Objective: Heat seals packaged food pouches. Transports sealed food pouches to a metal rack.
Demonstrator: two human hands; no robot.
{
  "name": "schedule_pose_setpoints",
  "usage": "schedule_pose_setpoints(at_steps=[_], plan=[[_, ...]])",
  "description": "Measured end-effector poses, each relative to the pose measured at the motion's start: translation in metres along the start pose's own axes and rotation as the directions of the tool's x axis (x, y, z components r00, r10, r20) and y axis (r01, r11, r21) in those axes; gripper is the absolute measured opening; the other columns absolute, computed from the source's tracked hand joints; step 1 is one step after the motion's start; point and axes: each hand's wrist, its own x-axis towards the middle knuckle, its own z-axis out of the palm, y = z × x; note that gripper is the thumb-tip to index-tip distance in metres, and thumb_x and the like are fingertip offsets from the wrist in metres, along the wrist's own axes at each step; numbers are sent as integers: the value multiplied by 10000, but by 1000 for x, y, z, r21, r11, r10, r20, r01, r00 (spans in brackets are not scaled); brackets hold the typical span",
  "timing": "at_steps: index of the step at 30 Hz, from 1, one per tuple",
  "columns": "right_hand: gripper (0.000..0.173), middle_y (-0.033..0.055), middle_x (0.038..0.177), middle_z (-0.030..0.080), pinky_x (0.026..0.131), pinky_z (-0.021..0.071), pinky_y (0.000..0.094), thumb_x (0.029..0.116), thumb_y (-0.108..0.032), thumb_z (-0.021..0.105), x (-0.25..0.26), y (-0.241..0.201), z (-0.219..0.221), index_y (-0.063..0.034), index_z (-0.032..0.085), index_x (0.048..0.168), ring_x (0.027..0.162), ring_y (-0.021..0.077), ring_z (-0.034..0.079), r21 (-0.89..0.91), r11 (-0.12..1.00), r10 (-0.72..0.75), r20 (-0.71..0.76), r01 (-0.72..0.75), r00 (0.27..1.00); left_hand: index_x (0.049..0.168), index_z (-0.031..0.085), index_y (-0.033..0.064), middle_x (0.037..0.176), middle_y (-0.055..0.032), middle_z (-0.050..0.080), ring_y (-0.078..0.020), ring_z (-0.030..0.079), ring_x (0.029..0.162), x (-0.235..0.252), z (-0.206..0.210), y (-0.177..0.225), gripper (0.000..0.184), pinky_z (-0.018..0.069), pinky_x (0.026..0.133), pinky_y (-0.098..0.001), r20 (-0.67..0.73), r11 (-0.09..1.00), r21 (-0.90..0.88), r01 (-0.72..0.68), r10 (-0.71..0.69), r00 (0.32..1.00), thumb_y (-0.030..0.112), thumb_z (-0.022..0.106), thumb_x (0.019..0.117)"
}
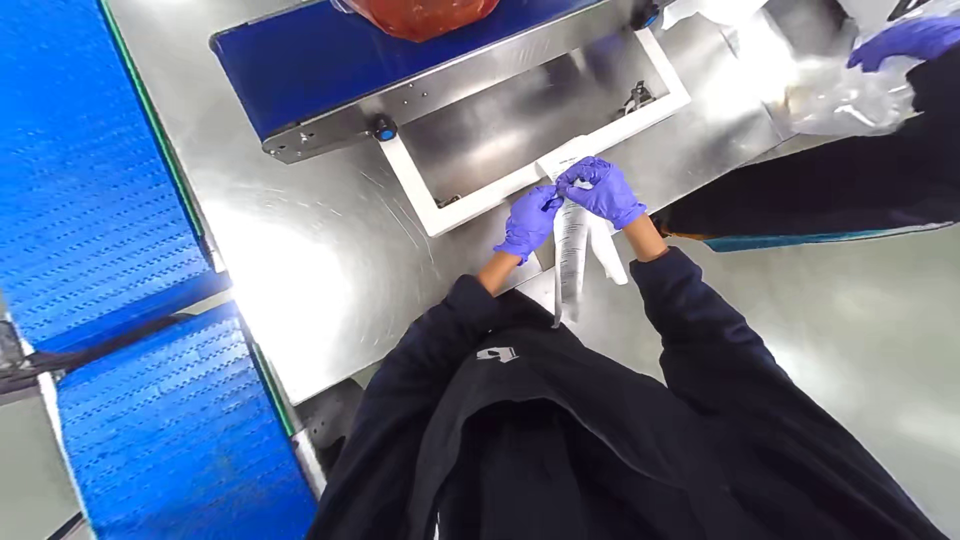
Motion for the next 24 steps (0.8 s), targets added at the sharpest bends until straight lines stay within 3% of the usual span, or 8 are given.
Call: schedule_pose_setpoints(at_steps=[5,9,15,17,19,21,24], plan=[[195,179,1102,692,946,518,517,808,-22,799,-12,-13,-9,-28,768,1001,1071,335,650,-42,998,-39,91,43,995,1159,696,-34,1074,-215,717,-339,695,1025,2,-5,4,230,534,943,-525,54,999,33,-3,1,999,108,607,1001],[179,182,1014,711,893,531,524,787,-54,800,-12,-9,-1,-26,779,962,1008,355,671,-123,982,-136,54,142,989,1150,701,-40,1084,-222,713,-344,691,1042,3,-5,2,223,530,956,-527,68,999,42,1,-3,998,87,613,989],[110,190,956,717,837,542,529,801,-42,770,-7,3,11,3,756,901,941,361,691,-113,986,-125,-33,120,992,1134,703,-46,1075,-218,715,-332,695,1028,0,-4,-1,232,534,953,-510,50,999,42,-29,26,998,116,598,1006],[115,205,960,716,821,552,517,833,-52,760,-4,5,15,24,747,918,913,350,695,-71,997,-43,-88,37,995,1121,709,-47,1060,-212,721,-328,700,1015,-1,-5,1,251,535,949,-501,39,999,41,-29,28,999,149,587,1022],[120,208,982,706,817,549,491,896,-45,698,1,1,13,40,733,974,887,316,683,-1,991,132,-150,-133,980,1095,704,-57,1034,-216,716,-330,698,988,-1,-7,1,267,540,926,-502,22,999,31,-12,11,1000,175,586,1030],[168,187,970,718,810,553,467,946,-94,665,10,1,5,28,737,1035,858,261,687,108,942,334,-240,-317,911,1134,697,-59,1065,-225,713,-339,695,1016,-1,-8,0,285,535,949,-508,7,1000,12,18,-18,1000,183,583,1036],[209,136,871,686,696,532,425,985,-189,630,13,15,-13,-11,723,1042,736,197,626,241,873,487,-392,-424,781,1108,702,-60,1036,-222,713,-325,691,1000,0,-9,-4,270,533,942,-493,-38,998,-32,52,-53,998,175,592,1030]])
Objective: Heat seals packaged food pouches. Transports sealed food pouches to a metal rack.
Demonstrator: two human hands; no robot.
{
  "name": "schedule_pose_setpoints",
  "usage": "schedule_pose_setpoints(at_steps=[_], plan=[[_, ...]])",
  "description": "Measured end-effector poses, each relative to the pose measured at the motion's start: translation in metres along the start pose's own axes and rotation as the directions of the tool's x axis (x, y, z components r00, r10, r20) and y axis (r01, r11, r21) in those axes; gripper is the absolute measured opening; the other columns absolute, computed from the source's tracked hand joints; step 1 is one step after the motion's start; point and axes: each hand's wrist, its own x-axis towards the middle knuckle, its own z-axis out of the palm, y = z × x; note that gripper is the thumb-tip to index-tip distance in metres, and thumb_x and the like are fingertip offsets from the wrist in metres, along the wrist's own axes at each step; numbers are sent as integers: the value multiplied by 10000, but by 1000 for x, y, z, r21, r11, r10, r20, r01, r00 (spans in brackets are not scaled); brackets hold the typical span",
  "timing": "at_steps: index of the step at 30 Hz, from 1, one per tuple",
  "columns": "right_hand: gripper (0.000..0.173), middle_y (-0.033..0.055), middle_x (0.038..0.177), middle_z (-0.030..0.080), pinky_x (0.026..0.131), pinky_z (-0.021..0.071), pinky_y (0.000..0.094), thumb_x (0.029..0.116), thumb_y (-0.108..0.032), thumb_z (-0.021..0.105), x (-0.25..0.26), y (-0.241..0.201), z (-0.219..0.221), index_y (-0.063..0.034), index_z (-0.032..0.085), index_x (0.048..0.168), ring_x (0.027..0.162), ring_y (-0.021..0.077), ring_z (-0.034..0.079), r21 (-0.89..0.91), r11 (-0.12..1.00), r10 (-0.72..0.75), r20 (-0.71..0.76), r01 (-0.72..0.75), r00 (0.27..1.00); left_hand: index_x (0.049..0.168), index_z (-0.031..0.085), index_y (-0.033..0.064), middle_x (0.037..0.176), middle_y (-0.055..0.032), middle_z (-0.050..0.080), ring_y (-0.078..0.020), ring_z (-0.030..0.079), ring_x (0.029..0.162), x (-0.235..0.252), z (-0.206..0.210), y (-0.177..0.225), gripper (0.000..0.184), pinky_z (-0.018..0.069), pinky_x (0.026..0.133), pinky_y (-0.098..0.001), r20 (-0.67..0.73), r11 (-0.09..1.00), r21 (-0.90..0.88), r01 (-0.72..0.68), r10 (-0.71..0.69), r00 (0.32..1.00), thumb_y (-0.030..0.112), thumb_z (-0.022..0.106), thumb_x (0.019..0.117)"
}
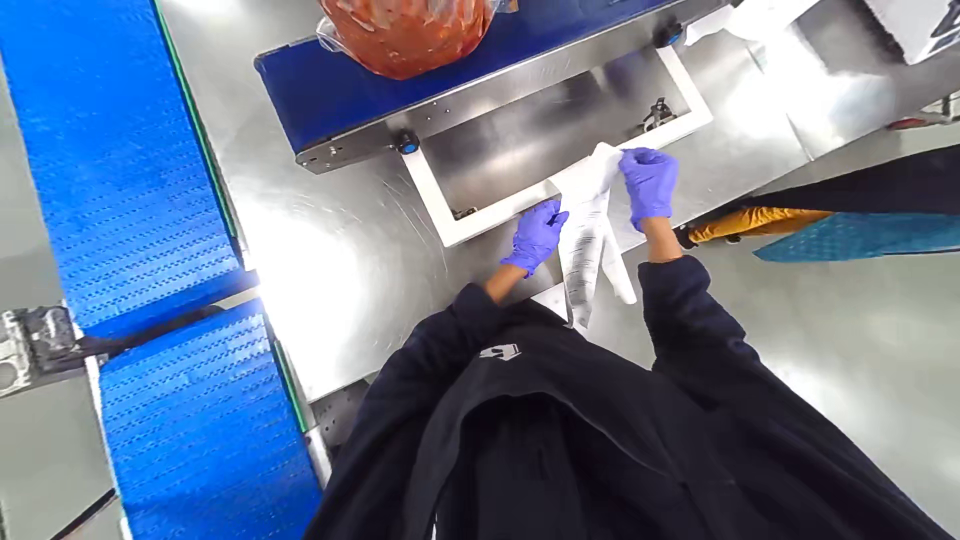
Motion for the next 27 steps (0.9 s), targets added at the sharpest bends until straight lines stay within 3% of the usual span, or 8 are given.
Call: schedule_pose_setpoints(at_steps=[4,7,11,14,16,20,24,27], plan=[[223,58,861,662,732,551,339,968,-199,632,39,14,-43,2,692,1043,758,125,625,291,940,283,-372,-178,884,1054,682,-62,1002,-214,694,-312,673,990,-3,-6,2,293,518,934,-486,53,987,44,151,-154,987,204,558,1048],[122,-47,763,625,672,545,259,991,-166,610,34,-11,-62,-58,667,985,673,46,608,407,912,258,-488,-45,834,1134,699,3,1110,-208,699,-347,663,1097,-19,-36,22,477,500,970,-563,221,927,269,260,-322,921,420,476,1072],[126,-6,822,685,710,542,229,935,-86,642,-30,-73,-5,21,708,941,725,2,619,261,915,-230,-284,306,931,1371,626,26,1292,-163,683,-251,642,1216,-49,-88,65,528,482,1075,-455,-40,980,-79,184,-188,981,412,615,1011],[141,120,970,745,898,568,337,831,-112,721,-62,-110,57,15,756,883,975,154,700,327,753,-616,47,571,786,1172,698,-13,1038,-93,745,-121,710,963,-47,-107,76,265,588,910,-327,-351,871,-487,-56,-136,926,182,643,1000],[248,125,1137,740,1012,522,370,812,-203,790,-66,-138,74,-36,791,996,1151,197,665,406,702,-695,209,585,688,988,703,-33,829,-56,712,-89,682,750,-43,-127,75,168,591,726,-288,-509,825,-551,-126,-212,834,110,617,1010],[824,69,1465,557,1019,494,340,736,-243,874,-42,-194,71,-82,522,1463,1286,143,550,502,777,-541,224,380,811,996,670,-64,876,-66,731,-123,733,793,-56,-183,78,148,638,764,-313,-644,793,-542,-278,-180,743,35,562,1015],[611,-70,826,645,685,554,211,802,25,774,-24,-240,86,-98,565,1363,704,23,606,730,658,-501,241,186,831,1002,682,-51,860,-53,742,-121,738,776,-69,-216,96,150,639,764,-304,-700,820,-451,-353,-79,710,27,554,1017],[416,-76,813,609,660,530,193,860,18,727,-16,-285,88,-94,642,1252,680,7,562,750,592,-559,119,295,820,1364,599,-2,1220,-106,698,-153,702,1025,-71,-253,99,362,584,932,-358,-783,891,-246,-382,50,620,140,568,1033]])
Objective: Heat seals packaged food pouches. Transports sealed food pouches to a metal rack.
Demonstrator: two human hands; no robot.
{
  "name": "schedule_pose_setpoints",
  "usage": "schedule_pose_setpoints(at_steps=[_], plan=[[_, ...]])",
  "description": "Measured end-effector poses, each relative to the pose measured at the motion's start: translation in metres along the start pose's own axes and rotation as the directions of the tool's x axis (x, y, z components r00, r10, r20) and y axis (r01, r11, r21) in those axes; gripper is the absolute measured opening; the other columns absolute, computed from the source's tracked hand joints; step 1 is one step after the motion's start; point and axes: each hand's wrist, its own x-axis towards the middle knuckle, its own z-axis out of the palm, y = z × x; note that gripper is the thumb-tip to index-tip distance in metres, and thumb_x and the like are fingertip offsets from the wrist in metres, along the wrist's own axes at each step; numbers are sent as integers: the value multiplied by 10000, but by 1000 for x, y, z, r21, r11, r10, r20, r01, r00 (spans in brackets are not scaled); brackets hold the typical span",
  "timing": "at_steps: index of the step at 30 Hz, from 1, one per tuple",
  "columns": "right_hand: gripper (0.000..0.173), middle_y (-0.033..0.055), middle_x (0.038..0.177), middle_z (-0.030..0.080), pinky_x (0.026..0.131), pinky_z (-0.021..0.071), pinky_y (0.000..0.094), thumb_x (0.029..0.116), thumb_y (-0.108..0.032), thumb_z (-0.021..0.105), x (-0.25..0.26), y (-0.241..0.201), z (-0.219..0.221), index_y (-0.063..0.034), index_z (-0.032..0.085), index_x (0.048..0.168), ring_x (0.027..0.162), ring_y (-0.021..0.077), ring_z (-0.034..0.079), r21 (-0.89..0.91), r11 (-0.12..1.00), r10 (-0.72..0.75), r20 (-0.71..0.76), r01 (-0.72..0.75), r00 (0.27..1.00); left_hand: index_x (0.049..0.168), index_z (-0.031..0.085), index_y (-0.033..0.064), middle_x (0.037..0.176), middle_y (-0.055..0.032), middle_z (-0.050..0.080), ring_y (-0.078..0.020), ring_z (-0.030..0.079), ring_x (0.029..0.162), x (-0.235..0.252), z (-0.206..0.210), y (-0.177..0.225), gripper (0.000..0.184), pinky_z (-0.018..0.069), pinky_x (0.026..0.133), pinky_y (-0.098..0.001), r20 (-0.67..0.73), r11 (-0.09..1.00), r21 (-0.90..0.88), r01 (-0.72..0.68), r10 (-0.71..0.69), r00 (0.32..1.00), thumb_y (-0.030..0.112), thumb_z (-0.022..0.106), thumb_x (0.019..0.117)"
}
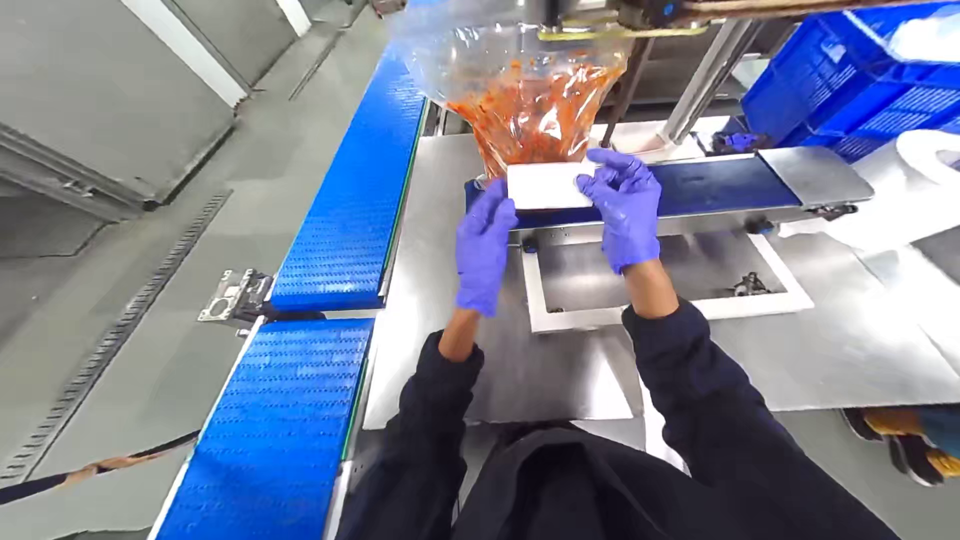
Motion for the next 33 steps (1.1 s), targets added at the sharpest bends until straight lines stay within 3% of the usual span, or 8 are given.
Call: schedule_pose_setpoints(at_steps=[4,7,13,16,21,26,30,33], plan=[[343,-19,865,670,714,575,229,817,-5,762,74,-19,40,-20,656,1143,754,42,642,6,987,-157,-116,159,981,1630,213,108,1609,-136,385,-204,445,1434,53,-26,17,791,403,1166,-395,-156,960,190,-207,238,959,353,628,1003],[342,37,946,688,750,570,240,820,-21,774,107,-25,68,-5,660,1143,803,65,652,-64,980,-196,-100,190,976,1645,-50,119,1711,-159,79,-242,195,1562,95,-24,37,1143,248,1255,-410,-214,976,151,-160,190,958,447,751,899],[361,69,998,703,780,554,256,834,-49,772,128,-19,89,-21,669,1179,836,84,658,-263,946,-211,-46,192,976,1617,-176,127,1699,-207,-80,-277,70,1584,164,-14,31,1515,230,1268,-424,-294,984,124,-127,158,943,338,962,640],[389,86,995,706,798,556,299,843,-87,780,127,-5,94,-28,669,1212,859,126,669,-356,916,-219,-64,183,974,1619,-178,186,1711,-159,-40,-259,173,1564,177,-16,20,1515,323,1225,-444,-280,995,78,-59,79,957,271,970,634],[643,236,1299,592,1019,487,441,732,-264,878,133,11,81,-7,634,1268,1206,339,576,-517,846,-282,-232,128,931,1639,-83,212,1698,-134,123,-225,282,1523,191,-31,18,1379,375,1194,-415,-250,985,-136,-105,68,966,140,922,697],[1034,188,1533,406,1111,444,351,777,-193,872,147,17,83,-46,225,1570,1380,223,455,95,995,63,-249,-40,967,1416,433,26,1249,-127,637,-201,651,1120,208,-64,8,515,562,972,-395,-37,908,-393,-143,140,990,83,669,961],[368,46,1032,677,862,575,309,1017,-359,626,144,10,93,-65,606,1237,954,110,664,227,967,137,-69,-118,988,1272,542,15,1106,-71,693,-142,664,1047,186,-81,0,296,545,965,-363,-88,931,-320,-174,154,984,223,420,1101],[282,-29,857,666,783,551,257,1078,-315,510,120,3,98,-97,689,1061,809,55,632,181,980,76,36,-82,996,1188,587,52,1024,-33,698,-131,672,1004,157,-94,-10,298,560,947,-374,-166,884,-369,-285,239,957,226,360,1106]])
